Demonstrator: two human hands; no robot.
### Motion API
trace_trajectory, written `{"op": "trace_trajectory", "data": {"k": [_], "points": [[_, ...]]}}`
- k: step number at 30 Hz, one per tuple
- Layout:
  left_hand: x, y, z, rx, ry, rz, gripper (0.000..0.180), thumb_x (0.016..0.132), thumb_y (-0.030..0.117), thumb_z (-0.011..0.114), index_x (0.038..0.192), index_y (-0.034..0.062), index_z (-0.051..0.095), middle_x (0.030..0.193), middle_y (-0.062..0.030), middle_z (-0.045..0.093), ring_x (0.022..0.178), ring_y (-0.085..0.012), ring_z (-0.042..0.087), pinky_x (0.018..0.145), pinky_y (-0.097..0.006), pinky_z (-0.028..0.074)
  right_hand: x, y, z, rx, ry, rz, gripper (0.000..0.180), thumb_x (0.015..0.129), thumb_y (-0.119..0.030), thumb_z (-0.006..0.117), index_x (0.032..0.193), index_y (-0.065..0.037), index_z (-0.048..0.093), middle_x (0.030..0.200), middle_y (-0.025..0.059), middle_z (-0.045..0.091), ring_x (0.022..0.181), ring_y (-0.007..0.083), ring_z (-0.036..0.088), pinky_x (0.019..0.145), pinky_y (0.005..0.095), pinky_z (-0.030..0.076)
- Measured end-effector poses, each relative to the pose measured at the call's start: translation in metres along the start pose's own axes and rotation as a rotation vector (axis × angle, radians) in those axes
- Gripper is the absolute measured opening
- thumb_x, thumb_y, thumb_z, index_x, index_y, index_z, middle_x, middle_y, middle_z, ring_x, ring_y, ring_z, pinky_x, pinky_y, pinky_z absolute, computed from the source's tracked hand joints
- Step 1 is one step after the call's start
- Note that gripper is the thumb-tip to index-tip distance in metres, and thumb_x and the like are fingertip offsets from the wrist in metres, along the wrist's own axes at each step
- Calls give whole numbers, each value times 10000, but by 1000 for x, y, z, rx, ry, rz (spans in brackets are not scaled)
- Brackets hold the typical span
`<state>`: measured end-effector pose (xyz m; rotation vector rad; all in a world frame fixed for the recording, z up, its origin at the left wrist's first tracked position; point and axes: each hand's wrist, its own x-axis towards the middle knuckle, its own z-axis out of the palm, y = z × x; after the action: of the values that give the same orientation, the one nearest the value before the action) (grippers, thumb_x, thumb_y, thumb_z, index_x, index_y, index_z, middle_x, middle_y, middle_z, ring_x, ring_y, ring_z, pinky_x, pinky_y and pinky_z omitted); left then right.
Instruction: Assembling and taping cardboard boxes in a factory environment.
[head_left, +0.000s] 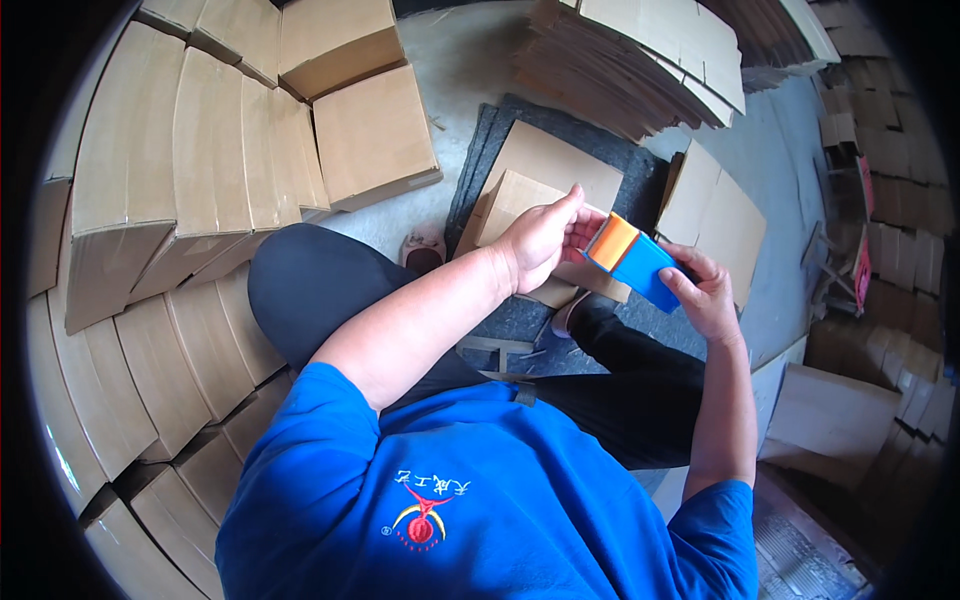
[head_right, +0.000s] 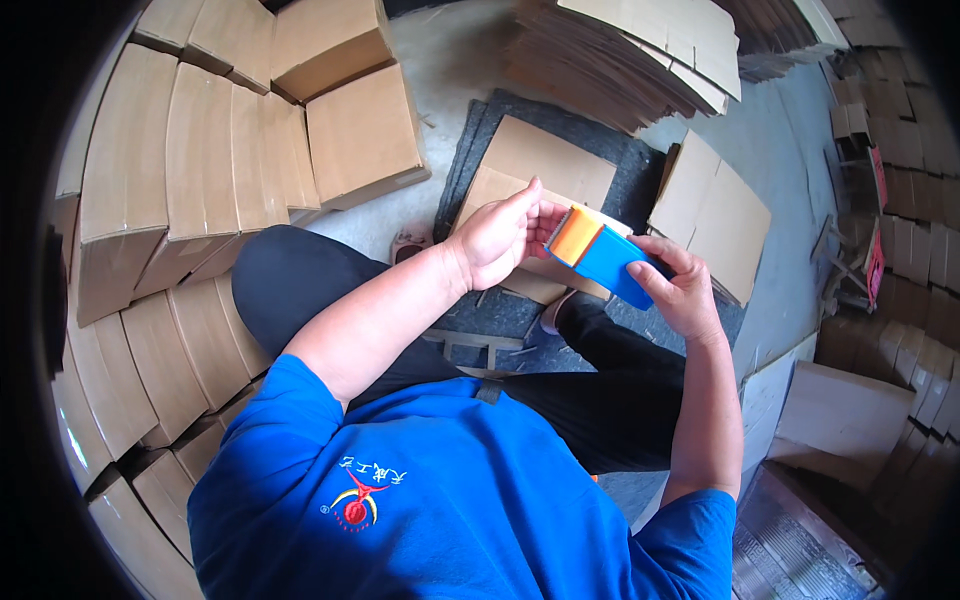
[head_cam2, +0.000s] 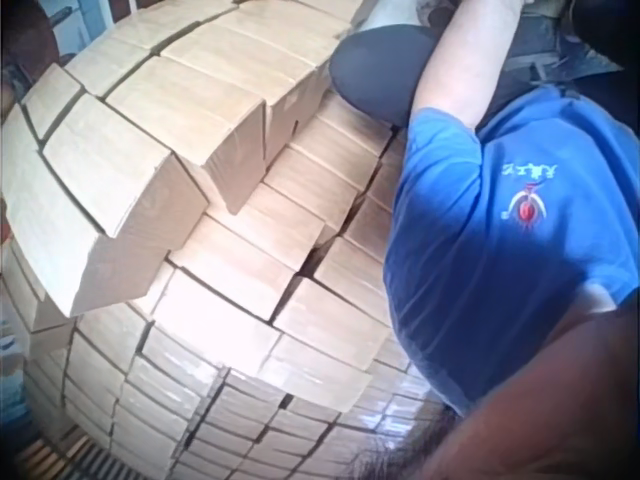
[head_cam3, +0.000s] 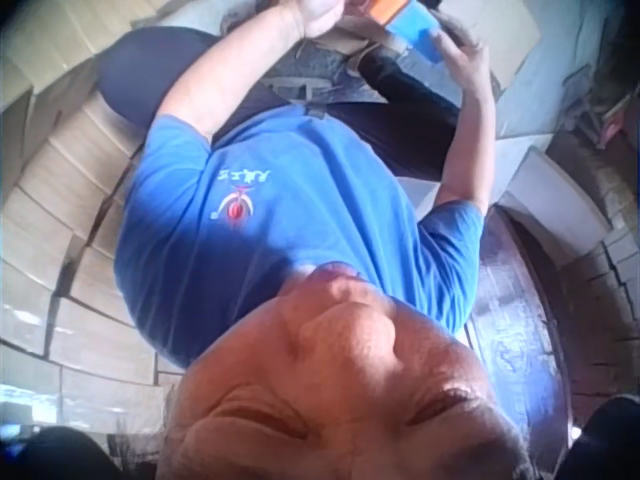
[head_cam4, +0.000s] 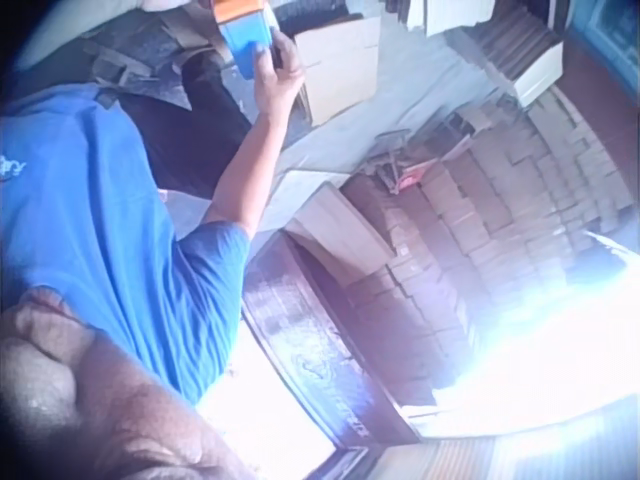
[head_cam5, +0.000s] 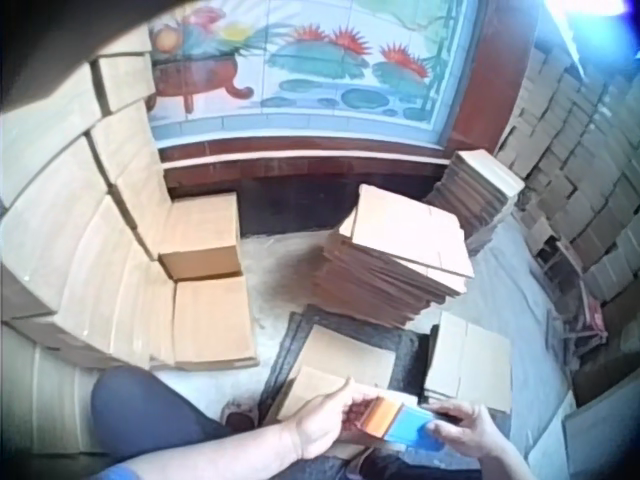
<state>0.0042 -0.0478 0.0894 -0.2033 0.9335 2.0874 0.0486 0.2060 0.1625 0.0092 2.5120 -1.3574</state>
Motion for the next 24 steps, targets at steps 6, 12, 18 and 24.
{"op": "trace_trajectory", "data": {"k": [6, 12, 18, 24], "points": [[5, -13, -14, 22, 261, -106, 239, 1012, 235, 510, 1169, 100, 630, 1045, -14, 661, 911, -131, 599, 824, -310, 472, 8, 5, 25, 139, -7, 54, 267, 876, -208, 733, 1072, -28, 716, 934, 58, 703, 882, 113, 632, 835, 291, 522], [4, -16, -62, 409, 528, 48, 123, 940, 126, 629, 977, 18, 675, 841, -33, 656, 708, -100, 565, 662, -255, 482, 10, 1, 40, -75, -69, 54, 287, 880, -235, 714, 1064, -15, 710, 893, 71, 705, 845, 128, 649, 825, 296, 526], [-15, 36, -98, 408, 780, -17, 159, 911, 161, 660, 1010, 38, 681, 811, -12, 618, 682, -78, 506, 541, -231, 374, 33, -21, 39, -230, -22, 83, 322, 872, -271, 702, 1060, -10, 716, 887, 124, 719, 815, 177, 686, 793, 320, 553], [4, 13, -131, 400, 843, 126, 168, 879, 159, 717, 975, 25, 689, 822, -17, 636, 684, -110, 527, 588, -261, 434, 52, -25, 62, -397, -44, 114, 371, 860, -321, 691, 1089, -31, 723, 920, 172, 732, 825, 247, 720, 797, 357, 567]]}}
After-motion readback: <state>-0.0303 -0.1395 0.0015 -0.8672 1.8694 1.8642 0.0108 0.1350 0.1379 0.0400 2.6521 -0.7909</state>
